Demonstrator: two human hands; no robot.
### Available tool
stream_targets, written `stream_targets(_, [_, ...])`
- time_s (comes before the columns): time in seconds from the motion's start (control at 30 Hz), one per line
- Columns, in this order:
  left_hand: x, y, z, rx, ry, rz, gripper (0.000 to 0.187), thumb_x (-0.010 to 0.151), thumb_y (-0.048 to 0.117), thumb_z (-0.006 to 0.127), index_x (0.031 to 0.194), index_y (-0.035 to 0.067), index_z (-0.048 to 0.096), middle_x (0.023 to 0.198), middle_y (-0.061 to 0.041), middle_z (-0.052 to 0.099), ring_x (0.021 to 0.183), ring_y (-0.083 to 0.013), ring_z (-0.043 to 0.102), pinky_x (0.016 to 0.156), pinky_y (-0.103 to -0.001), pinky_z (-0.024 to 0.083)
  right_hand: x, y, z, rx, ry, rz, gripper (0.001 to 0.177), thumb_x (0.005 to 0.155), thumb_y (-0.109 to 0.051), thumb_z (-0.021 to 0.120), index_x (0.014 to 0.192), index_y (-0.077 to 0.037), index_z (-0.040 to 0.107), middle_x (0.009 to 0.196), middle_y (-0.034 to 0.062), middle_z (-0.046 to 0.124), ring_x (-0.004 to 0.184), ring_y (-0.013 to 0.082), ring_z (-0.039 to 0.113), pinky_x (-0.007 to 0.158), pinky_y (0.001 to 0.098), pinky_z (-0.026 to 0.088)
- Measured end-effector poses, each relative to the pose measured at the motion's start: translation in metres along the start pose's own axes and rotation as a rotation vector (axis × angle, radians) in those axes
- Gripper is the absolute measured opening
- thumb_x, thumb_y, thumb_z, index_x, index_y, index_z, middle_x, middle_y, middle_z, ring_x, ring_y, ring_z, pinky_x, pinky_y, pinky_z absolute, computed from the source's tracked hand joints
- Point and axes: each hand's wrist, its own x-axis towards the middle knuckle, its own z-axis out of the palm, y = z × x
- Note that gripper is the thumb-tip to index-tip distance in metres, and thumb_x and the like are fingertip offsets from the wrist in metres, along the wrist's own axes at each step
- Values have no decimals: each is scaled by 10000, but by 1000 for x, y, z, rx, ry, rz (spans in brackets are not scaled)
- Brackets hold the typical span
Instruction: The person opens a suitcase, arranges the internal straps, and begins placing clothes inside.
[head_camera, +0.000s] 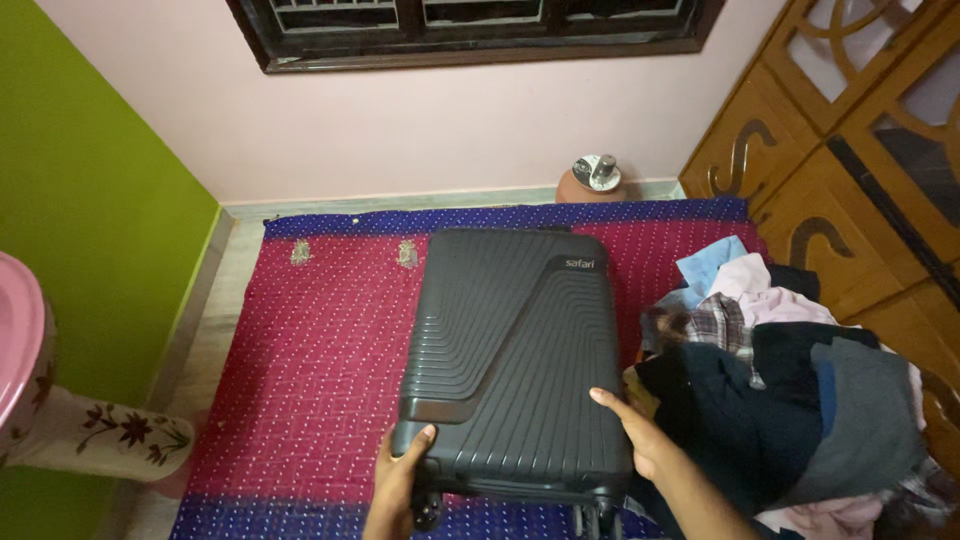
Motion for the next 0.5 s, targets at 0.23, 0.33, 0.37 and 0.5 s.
stream_targets(0.23, [4,-4,8,-46,23,-20,799,748,243,833,1440,85,467,1081,-147,721,919,-256,714,798,-392,571,2,-8,-1,-29,98,85,947,768,-447,788,1502,9,398,1391,281,593,1254,375,640,1018,488,557])
stream_targets(0.33, [3,-4,11,-85,-12,-6,793,747,244,831,1437,66,482,1072,-154,724,903,-257,711,783,-395,571,5,-8,-1,-6,57,49,961,734,-444,803,1492,15,432,1386,272,612,1242,367,653,1004,480,564])
stream_targets(0.37, [2,-5,11,-95,-23,0,782,749,247,830,1430,60,494,1069,-153,723,900,-254,710,780,-393,572,5,-6,-1,1,43,34,960,714,-436,804,1489,-3,439,1383,258,616,1239,362,651,998,487,566])
stream_targets(0.5, [7,-5,9,-70,-27,-56,767,753,252,812,1433,96,494,1045,-162,710,851,-271,693,737,-420,562,9,-5,-3,-16,39,11,959,708,-451,805,1480,12,476,1384,252,626,1241,361,647,996,477,558])
